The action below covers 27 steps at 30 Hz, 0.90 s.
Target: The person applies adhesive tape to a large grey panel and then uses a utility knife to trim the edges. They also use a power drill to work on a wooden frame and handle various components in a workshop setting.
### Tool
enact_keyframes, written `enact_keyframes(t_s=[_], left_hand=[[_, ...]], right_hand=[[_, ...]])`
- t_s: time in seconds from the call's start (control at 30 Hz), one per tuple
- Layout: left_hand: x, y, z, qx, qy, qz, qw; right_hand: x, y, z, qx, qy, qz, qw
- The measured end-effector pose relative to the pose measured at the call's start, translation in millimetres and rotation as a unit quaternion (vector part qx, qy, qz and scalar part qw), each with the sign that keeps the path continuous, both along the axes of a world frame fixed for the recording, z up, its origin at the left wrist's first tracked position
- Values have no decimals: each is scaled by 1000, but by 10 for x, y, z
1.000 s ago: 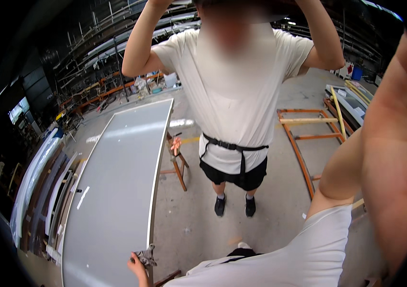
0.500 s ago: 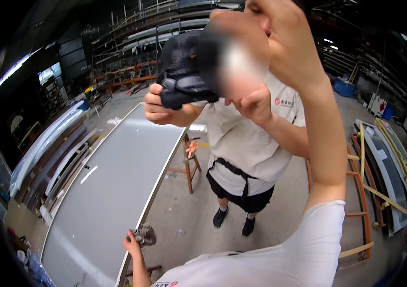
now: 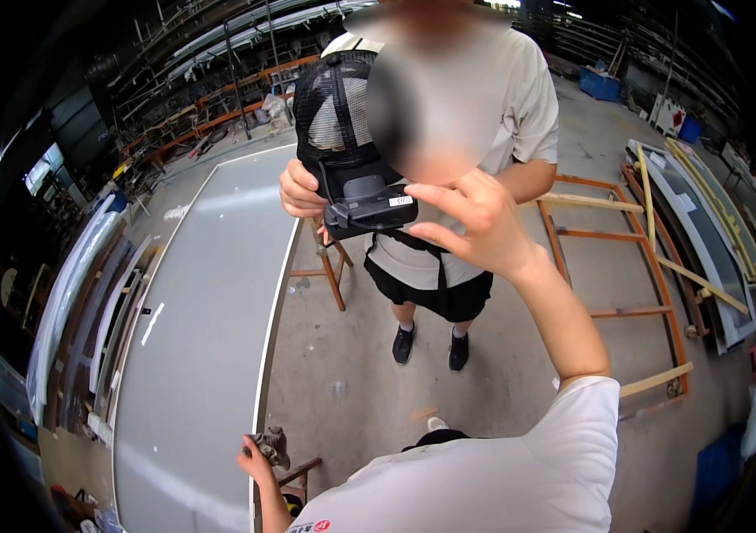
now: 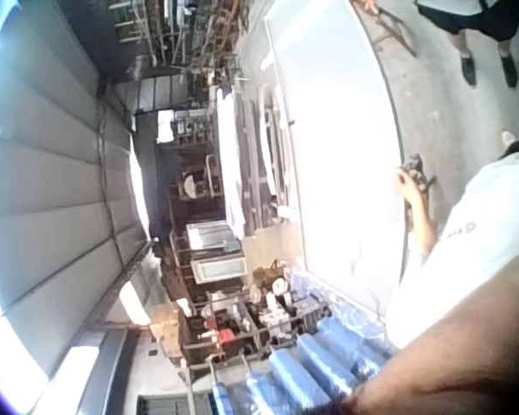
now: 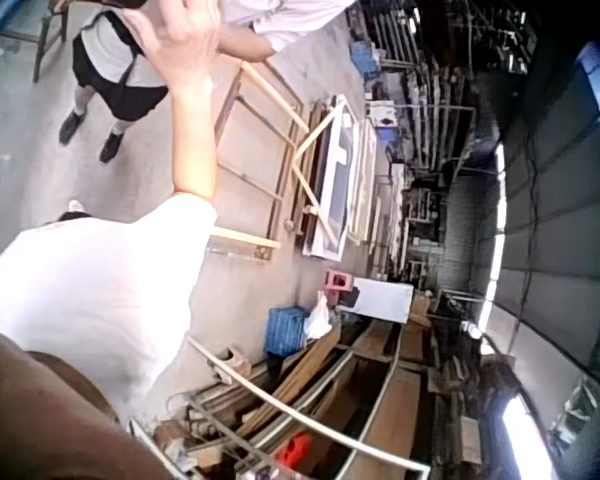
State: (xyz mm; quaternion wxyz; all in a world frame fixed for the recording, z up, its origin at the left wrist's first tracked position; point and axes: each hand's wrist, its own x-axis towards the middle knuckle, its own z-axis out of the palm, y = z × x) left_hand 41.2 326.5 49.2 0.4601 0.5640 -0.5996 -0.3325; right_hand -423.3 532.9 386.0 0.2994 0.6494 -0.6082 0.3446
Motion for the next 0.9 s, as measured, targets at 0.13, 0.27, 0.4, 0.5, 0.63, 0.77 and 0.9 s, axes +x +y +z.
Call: enact_keyframes(t_s=[0.13, 0.27, 0.4, 0.5, 0.63, 0.77, 0.9], left_hand=[[-49, -72, -45, 17, -89, -27, 996], [-255, -12, -11, 35, -40, -26, 998], [-445, 19, -18, 24, -39, -2, 999], [-464, 14, -61, 27, -35, 8, 999], [-713, 57, 44, 30, 0, -11, 999], [-668, 59, -8, 34, -22, 18, 999], [-684, 93, -43, -15, -19, 54, 998]], right_hand=[[-33, -18, -208, -26, 62, -15, 998], [-185, -26, -333, -50, 68, -1, 996], [-355, -79, -385, -38, 78, 15, 996], [-410, -184, -435, -43, 85, 58, 994], [-488, -203, -456, -38, 90, 73, 993], [-529, -240, -463, -29, 95, 102, 990], [-538, -264, -450, -19, 95, 109, 989]])
